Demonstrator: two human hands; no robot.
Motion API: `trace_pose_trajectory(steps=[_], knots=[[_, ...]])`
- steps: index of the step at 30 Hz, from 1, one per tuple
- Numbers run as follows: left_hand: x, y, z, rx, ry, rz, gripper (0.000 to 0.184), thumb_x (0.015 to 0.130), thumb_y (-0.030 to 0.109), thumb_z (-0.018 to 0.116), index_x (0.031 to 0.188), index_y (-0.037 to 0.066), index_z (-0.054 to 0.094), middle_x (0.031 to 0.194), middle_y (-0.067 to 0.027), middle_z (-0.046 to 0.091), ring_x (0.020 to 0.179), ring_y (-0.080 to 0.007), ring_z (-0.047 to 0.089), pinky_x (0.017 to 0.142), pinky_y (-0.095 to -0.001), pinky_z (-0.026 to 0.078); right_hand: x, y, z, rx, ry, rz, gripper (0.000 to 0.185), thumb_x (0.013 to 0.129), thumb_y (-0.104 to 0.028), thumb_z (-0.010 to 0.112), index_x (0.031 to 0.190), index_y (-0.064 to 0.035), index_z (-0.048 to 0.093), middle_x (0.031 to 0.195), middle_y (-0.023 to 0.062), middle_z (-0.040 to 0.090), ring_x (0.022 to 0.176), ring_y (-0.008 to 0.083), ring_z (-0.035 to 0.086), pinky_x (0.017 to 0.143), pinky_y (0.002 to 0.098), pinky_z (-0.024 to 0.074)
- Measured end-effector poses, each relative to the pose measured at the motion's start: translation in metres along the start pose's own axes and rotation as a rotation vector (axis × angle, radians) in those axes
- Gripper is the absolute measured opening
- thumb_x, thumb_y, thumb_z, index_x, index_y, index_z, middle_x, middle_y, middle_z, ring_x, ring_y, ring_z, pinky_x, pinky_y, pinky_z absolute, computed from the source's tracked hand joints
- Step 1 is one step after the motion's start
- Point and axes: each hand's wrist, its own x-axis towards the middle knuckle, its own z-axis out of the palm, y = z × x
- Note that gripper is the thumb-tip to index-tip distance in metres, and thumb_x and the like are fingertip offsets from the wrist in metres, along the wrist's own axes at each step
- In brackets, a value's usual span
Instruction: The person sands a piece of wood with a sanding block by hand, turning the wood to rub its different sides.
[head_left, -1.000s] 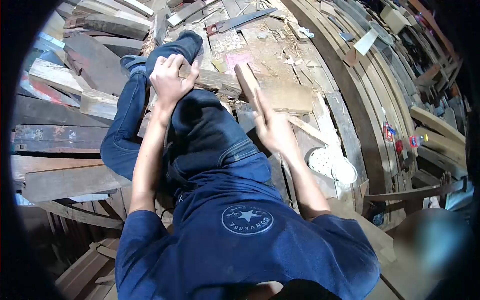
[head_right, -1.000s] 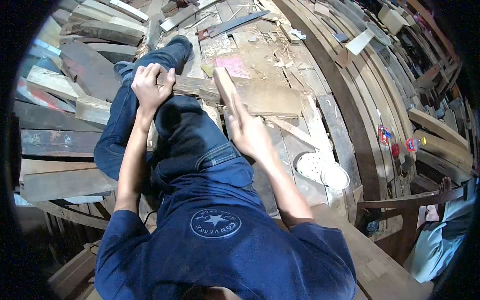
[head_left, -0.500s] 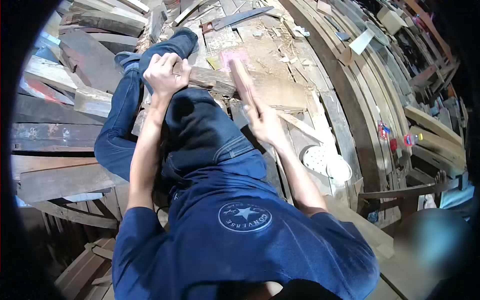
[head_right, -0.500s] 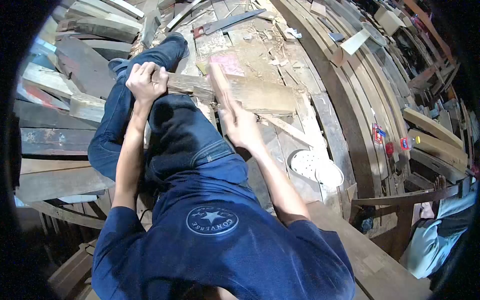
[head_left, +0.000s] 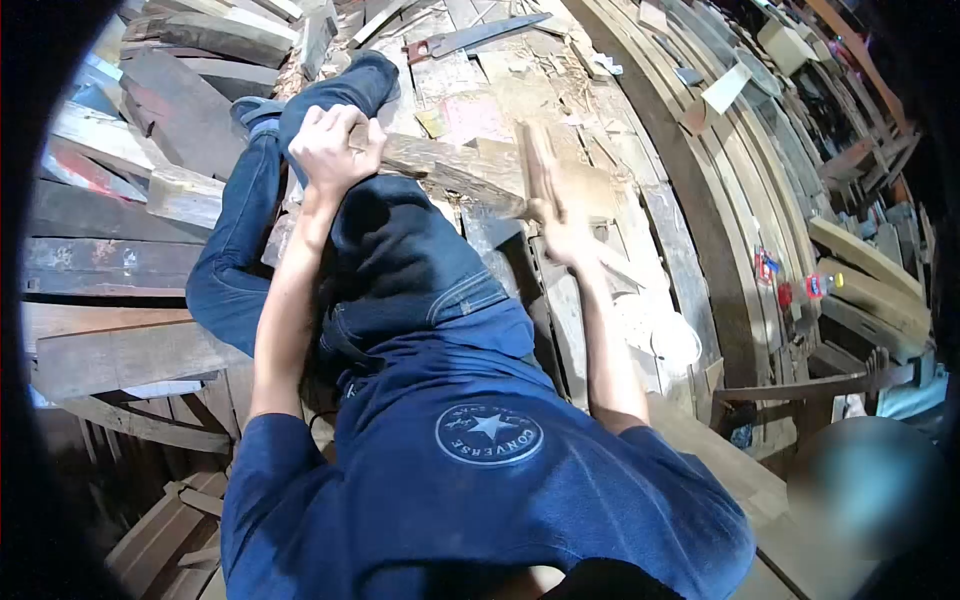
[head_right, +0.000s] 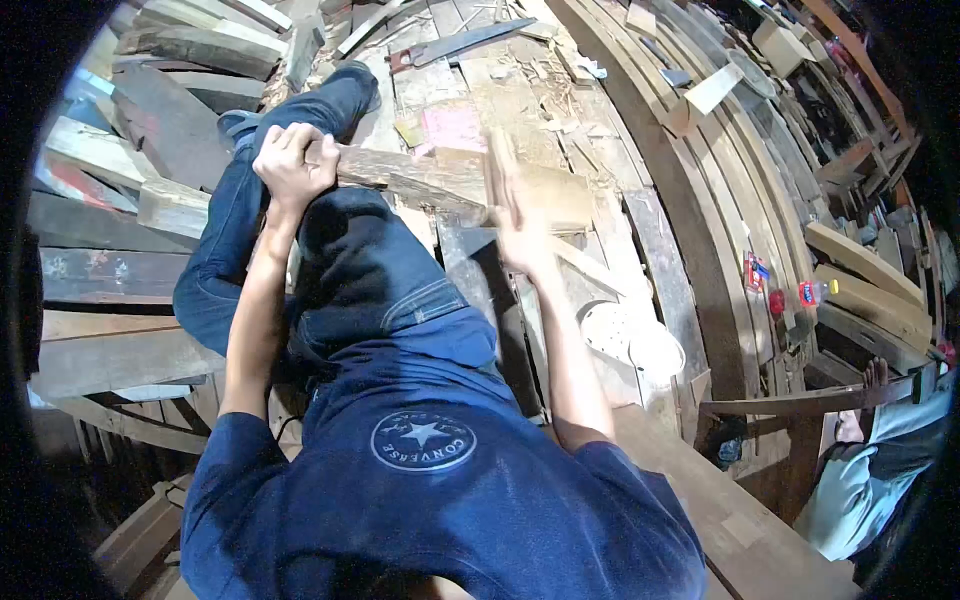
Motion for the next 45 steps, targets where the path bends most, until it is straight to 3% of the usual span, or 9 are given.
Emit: trace_pose_trajectory(steps=[7,12,18,21,27,33,35,38,45], knots=[[-0.005,0.001,-0.008,-0.015,-0.022,0.016,0.017,0.075,0.017,0.069,0.064,0.010,0.057,0.064,-0.0047,0.058,0.055,-0.0282,0.050,0.055,-0.0360,0.043,0.002,0.044,-0.066,0.047,-0.400,0.707,0.061,0.095,-0.024,0.060,0.152,-0.0163,0.039,0.130,0.0265,0.060,0.120,0.0328,0.061,0.101,0.0370,0.0454],[0.002,0.006,-0.010,-0.031,0.013,0.039,0.015,0.074,0.013,0.069,0.066,0.010,0.057,0.063,-0.0047,0.057,0.055,-0.0281,0.051,0.055,-0.0363,0.043,0.000,0.102,-0.084,-0.230,-0.291,0.553,0.060,0.095,-0.025,0.060,0.152,-0.0198,0.041,0.154,0.0254,0.038,0.144,0.0283,0.038,0.115,0.0359,0.0336],[-0.008,0.002,-0.007,0.002,-0.024,0.007,0.016,0.071,0.012,0.072,0.064,0.011,0.057,0.064,-0.0038,0.058,0.055,-0.0269,0.051,0.054,-0.0347,0.043,0.014,0.007,-0.047,-0.064,-0.345,0.096,0.064,0.096,-0.030,0.060,0.153,-0.0117,0.038,0.128,0.0244,0.064,0.126,0.0322,0.057,0.108,0.0383,0.0410],[-0.007,0.003,-0.010,-0.026,-0.025,-0.005,0.016,0.071,0.013,0.073,0.066,0.010,0.057,0.064,-0.0042,0.058,0.056,-0.0274,0.051,0.055,-0.0354,0.044,0.024,0.001,-0.081,0.001,-0.534,0.853,0.063,0.096,-0.027,0.060,0.154,-0.0165,0.038,0.137,0.0228,0.057,0.122,0.0284,0.058,0.104,0.0389,0.0427],[-0.003,0.008,-0.009,-0.057,0.003,-0.048,0.019,0.076,0.013,0.073,0.066,0.010,0.057,0.065,-0.0047,0.058,0.057,-0.0275,0.051,0.058,-0.0356,0.043,-0.002,0.094,-0.086,-0.243,-0.293,0.404,0.066,0.091,-0.018,0.063,0.151,-0.0078,0.040,0.156,0.0205,0.037,0.148,0.0295,0.031,0.120,0.0368,0.0262],[-0.004,0.007,-0.009,-0.077,-0.016,-0.076,0.022,0.079,0.012,0.074,0.065,0.008,0.058,0.064,-0.0060,0.059,0.056,-0.0282,0.050,0.057,-0.0366,0.042,-0.010,0.090,-0.077,-0.177,-0.317,0.677,0.068,0.091,-0.026,0.065,0.152,-0.0105,0.039,0.122,0.0183,0.066,0.089,0.0245,0.066,0.079,0.0396,0.0524],[-0.003,0.008,-0.009,-0.073,-0.017,-0.127,0.023,0.080,0.013,0.074,0.065,0.008,0.058,0.063,-0.0066,0.058,0.055,-0.0287,0.050,0.057,-0.0369,0.042,-0.022,0.114,-0.071,-0.007,-0.100,0.882,0.060,0.092,-0.036,0.062,0.132,0.0065,0.053,0.072,0.0200,0.067,0.063,0.0258,0.068,0.054,0.0394,0.0532],[-0.005,0.009,-0.008,-0.028,-0.009,-0.202,0.023,0.081,0.018,0.076,0.066,0.009,0.061,0.064,-0.0056,0.060,0.057,-0.0284,0.053,0.056,-0.0373,0.044,-0.002,0.069,-0.072,-0.170,-0.248,1.133,0.055,0.097,-0.037,0.057,0.134,0.0042,0.054,0.091,0.0176,0.073,0.080,0.0287,0.071,0.050,0.0397,0.0530],[-0.003,0.009,0.002,-0.037,0.055,-0.175,0.021,0.080,0.011,0.075,0.064,0.006,0.061,0.063,-0.0073,0.059,0.054,-0.0278,0.052,0.054,-0.0365,0.043,-0.007,0.000,-0.053,-0.328,-0.417,0.528,0.063,0.100,-0.050,0.049,0.136,0.0010,0.052,0.106,0.0303,0.068,0.102,0.0353,0.067,0.091,0.0449,0.0503]])
